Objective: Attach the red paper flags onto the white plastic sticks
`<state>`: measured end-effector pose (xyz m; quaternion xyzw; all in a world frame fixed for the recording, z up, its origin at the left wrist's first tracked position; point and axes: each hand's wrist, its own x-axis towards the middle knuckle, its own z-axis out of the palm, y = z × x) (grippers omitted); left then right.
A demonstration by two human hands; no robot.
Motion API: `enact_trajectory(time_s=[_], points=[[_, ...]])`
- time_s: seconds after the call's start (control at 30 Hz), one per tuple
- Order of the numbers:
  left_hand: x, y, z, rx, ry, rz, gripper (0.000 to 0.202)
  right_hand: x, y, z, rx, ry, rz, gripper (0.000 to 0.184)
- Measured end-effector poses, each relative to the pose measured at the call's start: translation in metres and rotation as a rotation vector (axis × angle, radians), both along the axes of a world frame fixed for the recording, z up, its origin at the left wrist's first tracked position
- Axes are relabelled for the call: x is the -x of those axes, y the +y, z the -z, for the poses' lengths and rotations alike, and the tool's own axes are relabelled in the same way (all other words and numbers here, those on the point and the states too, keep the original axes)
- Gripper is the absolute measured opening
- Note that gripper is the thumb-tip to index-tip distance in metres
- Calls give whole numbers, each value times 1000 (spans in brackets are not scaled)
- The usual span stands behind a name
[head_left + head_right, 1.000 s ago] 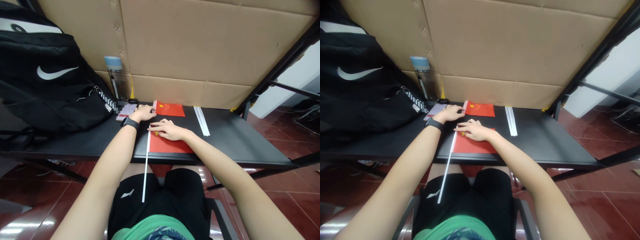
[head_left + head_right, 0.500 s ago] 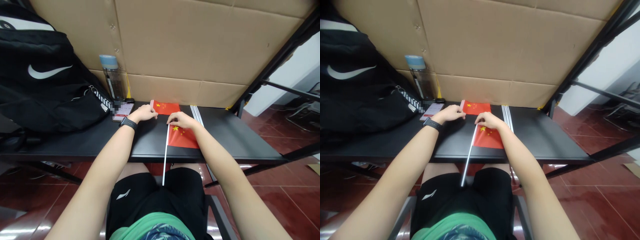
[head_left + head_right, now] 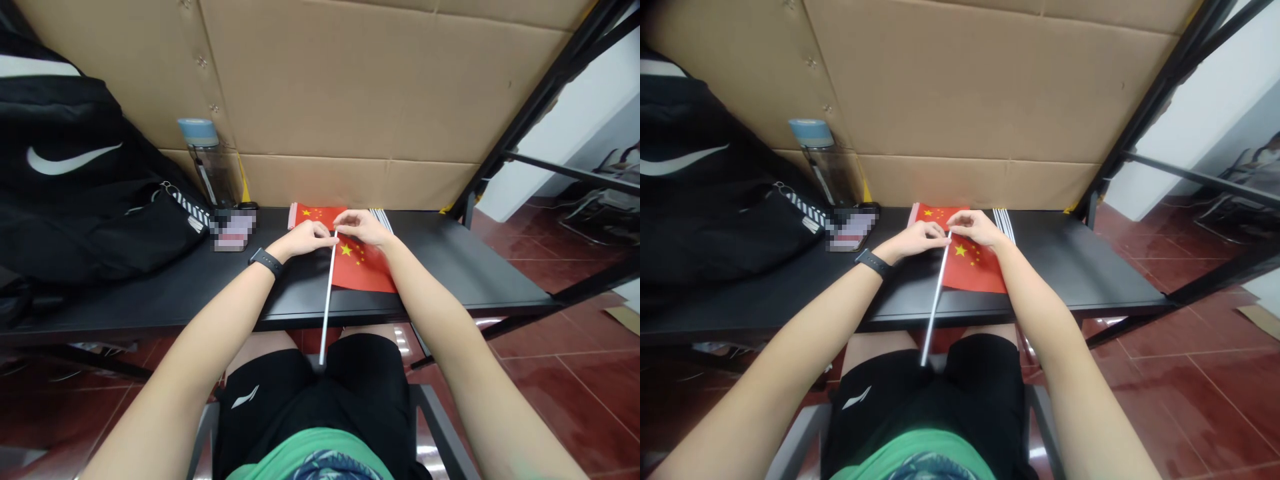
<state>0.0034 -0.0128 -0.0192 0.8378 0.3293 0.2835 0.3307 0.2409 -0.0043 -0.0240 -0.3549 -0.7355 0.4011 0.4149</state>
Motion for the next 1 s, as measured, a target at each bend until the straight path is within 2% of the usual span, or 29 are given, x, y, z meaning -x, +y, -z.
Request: enact_trajectory(time_s=[0.17, 0.33, 0.4, 0.53, 0.63, 0.67, 0.73, 0.9, 1.0], points=[[-5, -5, -1, 5, -50, 13, 38, 2, 0, 0, 3, 85, 37, 28], [-5, -9, -4, 71, -42, 69, 32, -7, 9, 2, 20, 170, 136, 42], [-3, -10, -6, 107, -13, 96, 30, -13, 14, 1, 23, 210, 251, 43], [-1, -15, -11, 115, 2, 132, 28, -30, 21, -4, 90, 344, 594, 34], [-2, -15, -11, 84, -15, 130, 31, -37, 19, -11, 160, 390, 729, 33], [-2, -14, -10, 74, -14, 128, 32, -38, 17, -14, 172, 374, 731, 34], [-1, -11, -8, 50, -14, 114, 33, -35, 10, -18, 173, 313, 647, 39], [0, -3, -3, 19, -51, 71, 36, -21, -4, -19, 183, 229, 278, 50], [-1, -1, -3, 6, -87, 50, 35, -18, -7, -18, 193, 219, 253, 54]])
